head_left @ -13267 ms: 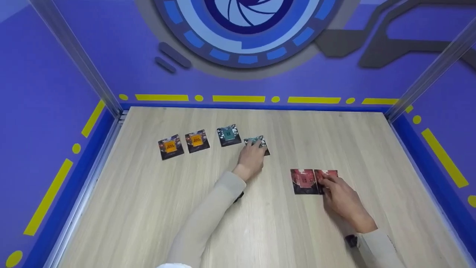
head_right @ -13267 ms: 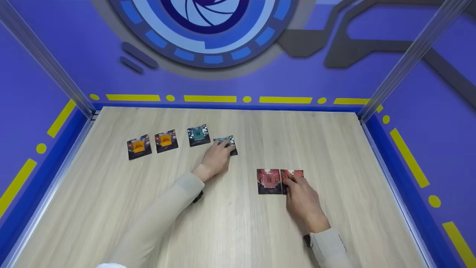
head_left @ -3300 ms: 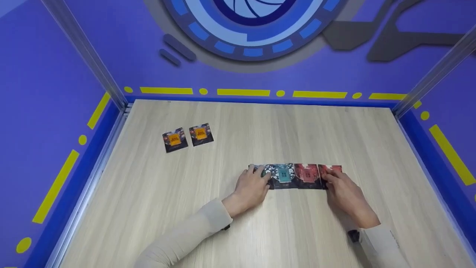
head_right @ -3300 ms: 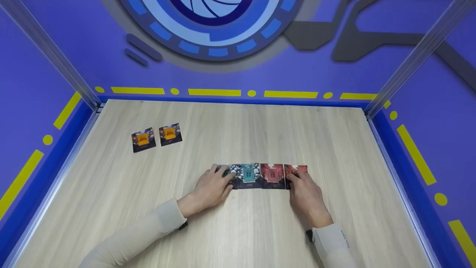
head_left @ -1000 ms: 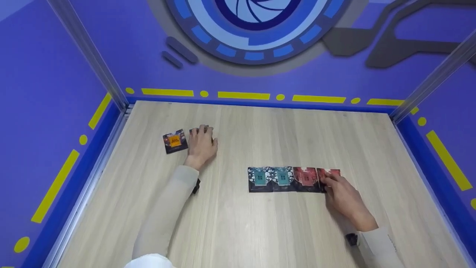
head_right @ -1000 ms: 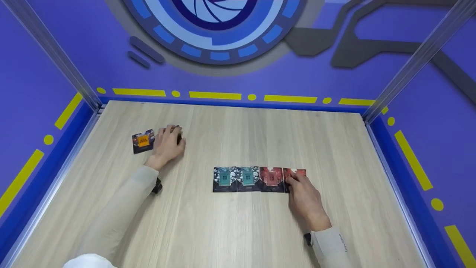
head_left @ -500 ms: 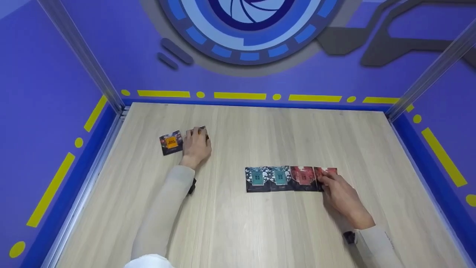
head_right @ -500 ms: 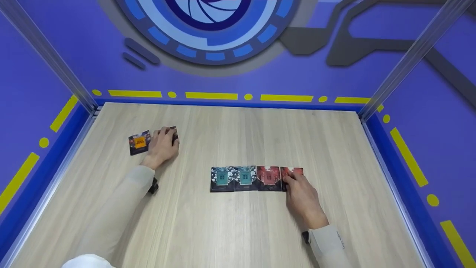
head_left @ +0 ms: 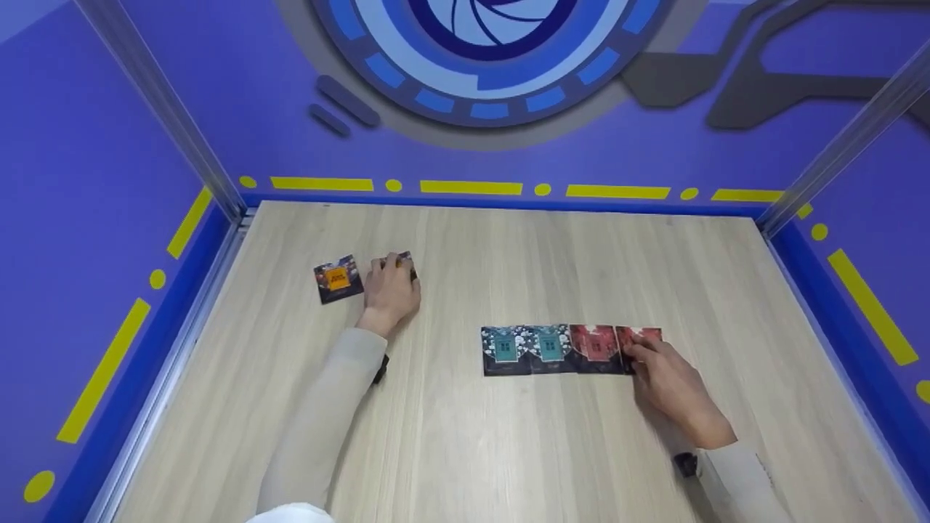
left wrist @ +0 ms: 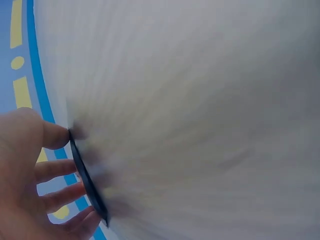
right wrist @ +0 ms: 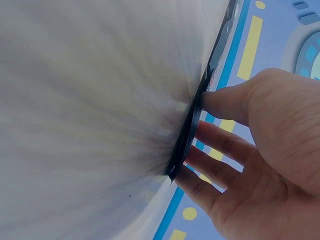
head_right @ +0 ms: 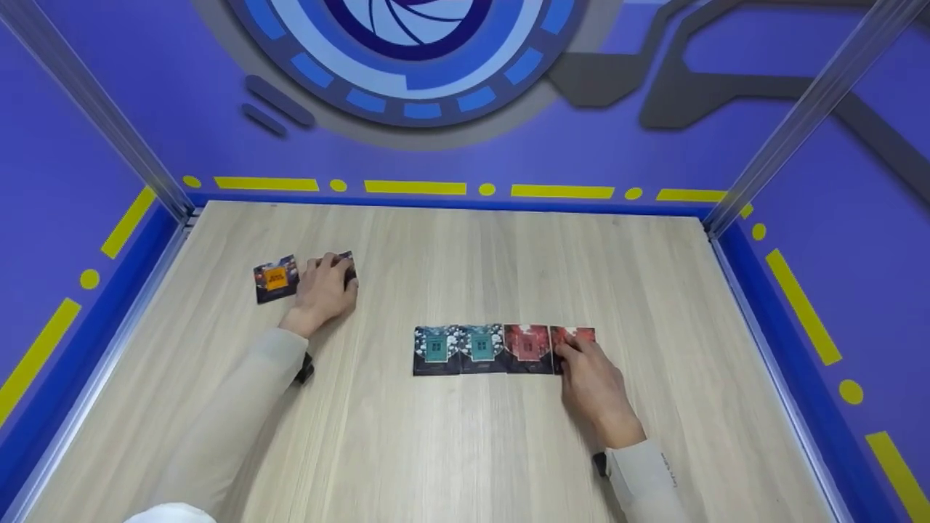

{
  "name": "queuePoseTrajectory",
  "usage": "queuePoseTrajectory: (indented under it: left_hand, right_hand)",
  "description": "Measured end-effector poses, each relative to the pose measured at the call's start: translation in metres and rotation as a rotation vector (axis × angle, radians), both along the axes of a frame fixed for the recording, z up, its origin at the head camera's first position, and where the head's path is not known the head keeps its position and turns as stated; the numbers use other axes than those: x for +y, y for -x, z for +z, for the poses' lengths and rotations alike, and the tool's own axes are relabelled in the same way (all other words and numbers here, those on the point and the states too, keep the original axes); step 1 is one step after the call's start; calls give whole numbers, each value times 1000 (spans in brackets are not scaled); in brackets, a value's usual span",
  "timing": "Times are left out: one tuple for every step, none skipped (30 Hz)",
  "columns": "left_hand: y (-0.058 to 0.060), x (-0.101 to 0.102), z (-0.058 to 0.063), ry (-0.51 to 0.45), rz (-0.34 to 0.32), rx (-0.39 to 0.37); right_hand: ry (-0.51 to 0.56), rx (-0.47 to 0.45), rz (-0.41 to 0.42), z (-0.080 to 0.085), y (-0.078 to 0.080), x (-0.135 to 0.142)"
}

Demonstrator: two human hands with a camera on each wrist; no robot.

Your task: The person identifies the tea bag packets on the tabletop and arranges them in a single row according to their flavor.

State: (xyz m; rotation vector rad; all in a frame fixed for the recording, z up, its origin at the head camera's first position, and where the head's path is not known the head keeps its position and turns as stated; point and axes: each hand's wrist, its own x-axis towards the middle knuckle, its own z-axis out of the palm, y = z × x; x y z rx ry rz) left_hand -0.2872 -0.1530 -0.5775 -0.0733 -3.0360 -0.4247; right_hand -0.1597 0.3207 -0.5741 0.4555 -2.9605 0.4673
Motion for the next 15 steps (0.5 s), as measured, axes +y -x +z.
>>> queuePoseTrajectory:
  left_hand:
    - [-1,2,0,-1,-5,-1]
    - [-3,4,0,-2,-12,1]
    - [-5,5,0,-3,-20,1]
    - [-6,7,0,1,-28,0]
    - [-8,8,0,4,-38,3]
    - [-9,10,0,5,-47,4]
    - [-11,11,1,9,-54,8]
    - [-13,12,1,11,-61,12]
    - [-15,13,1,14,-67,14]
    - [-16,13,2,18,-75,18]
    - [-18,14,2,19,-82,18]
    - [-20,15,2,18,-86,16]
    - [-22,15,3,18,-92,16]
    - [-24,16,3,15,-99,14]
    - [-26,17,3,17,-107,12]
  right_hand:
    - [0,2,2,0,0,0]
    - [-1,1,2,1,0,0]
    - [-3,1,2,1,0,0]
    - [-2,2,1,2,0,0]
    - [-2,1,0,2,0,0]
    - [0,3,1,2,0,0]
    - [3,8,4,2,0,0]
    - [6,14,7,2,1,0]
    - [9,23,13,2,1,0]
    - [12,29,17,1,1,0]
    - [11,36,21,1,1,0]
    - [10,41,25,1,1,0]
    - [9,41,29,0,1,0]
    - [6,40,29,0,2,0]
    - [2,36,29,0,2,0]
